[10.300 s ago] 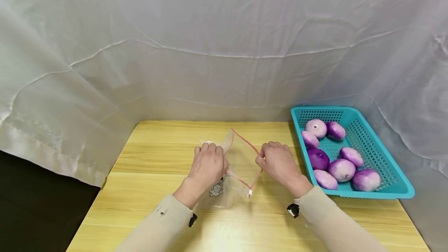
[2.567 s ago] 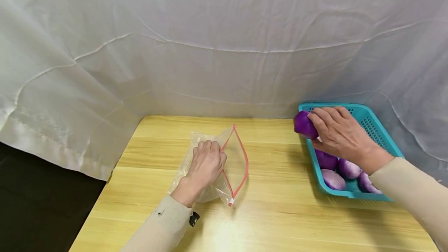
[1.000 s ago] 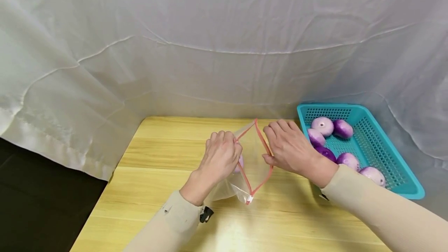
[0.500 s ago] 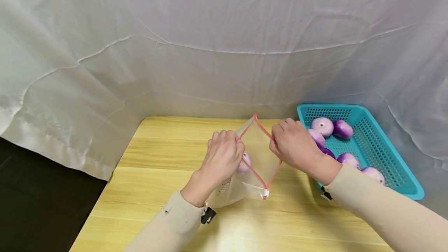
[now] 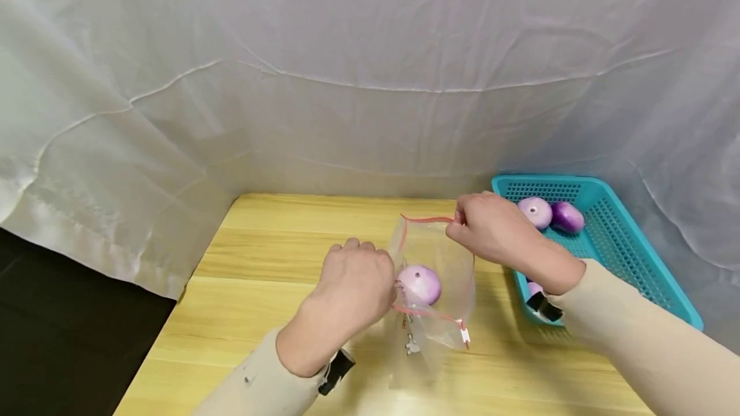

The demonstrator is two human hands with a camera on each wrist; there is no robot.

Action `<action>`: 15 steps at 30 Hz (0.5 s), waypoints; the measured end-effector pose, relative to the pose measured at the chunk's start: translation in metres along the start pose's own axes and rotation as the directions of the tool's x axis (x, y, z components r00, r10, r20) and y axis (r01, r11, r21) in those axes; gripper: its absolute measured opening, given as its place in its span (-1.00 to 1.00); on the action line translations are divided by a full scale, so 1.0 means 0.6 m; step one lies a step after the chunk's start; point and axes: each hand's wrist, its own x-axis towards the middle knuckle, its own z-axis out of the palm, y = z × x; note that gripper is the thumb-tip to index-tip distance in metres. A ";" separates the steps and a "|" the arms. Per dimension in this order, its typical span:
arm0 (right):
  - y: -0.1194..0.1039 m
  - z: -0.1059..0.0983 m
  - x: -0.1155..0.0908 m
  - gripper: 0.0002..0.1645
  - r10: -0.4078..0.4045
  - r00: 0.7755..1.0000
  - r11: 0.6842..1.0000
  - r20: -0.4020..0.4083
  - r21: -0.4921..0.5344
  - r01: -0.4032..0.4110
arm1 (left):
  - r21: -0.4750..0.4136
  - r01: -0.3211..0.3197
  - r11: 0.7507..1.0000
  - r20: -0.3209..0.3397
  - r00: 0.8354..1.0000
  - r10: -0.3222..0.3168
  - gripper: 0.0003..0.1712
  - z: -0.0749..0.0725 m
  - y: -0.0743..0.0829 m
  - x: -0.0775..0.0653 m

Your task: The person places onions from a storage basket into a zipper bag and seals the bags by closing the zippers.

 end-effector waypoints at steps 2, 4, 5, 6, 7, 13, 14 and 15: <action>-0.006 -0.002 0.005 -0.78 0.011 1.000 1.000 0.022 0.005 -0.011 | -0.020 0.016 1.000 0.007 1.000 -0.016 -0.62 -0.005 -0.005 0.008; -0.011 0.004 0.012 -0.79 0.014 0.999 1.000 0.030 0.006 -0.014 | -0.047 0.037 0.998 -0.024 0.999 -0.038 -0.61 -0.002 -0.011 0.021; -0.012 0.008 0.015 -0.79 0.014 0.999 1.000 0.030 0.006 -0.014 | -0.058 0.042 0.997 -0.043 0.998 -0.045 -0.62 0.003 -0.014 0.028; -0.013 0.012 0.019 -0.80 0.013 1.000 1.000 0.026 0.005 -0.013 | -0.060 0.043 0.997 -0.064 0.997 -0.047 -0.62 0.009 -0.016 0.034; -0.014 0.017 0.021 -0.81 0.013 1.000 1.000 0.020 0.006 -0.013 | -0.055 0.039 0.998 -0.085 0.995 -0.043 -0.64 0.015 -0.018 0.039; -0.011 0.029 0.027 -0.81 0.012 1.000 1.000 -0.008 0.012 -0.012 | 0.042 -0.033 0.999 -0.210 0.977 0.041 -0.67 0.045 -0.024 0.048; -0.011 0.025 0.026 -0.80 0.016 1.000 1.000 0.000 0.019 -0.016 | 0.056 -0.041 0.998 -0.223 0.974 0.053 -0.66 0.046 -0.024 0.045; -0.010 0.019 0.024 -0.79 0.022 1.000 0.999 0.009 0.025 -0.022 | 0.061 -0.048 0.997 -0.230 0.971 0.061 -0.66 0.044 -0.025 0.042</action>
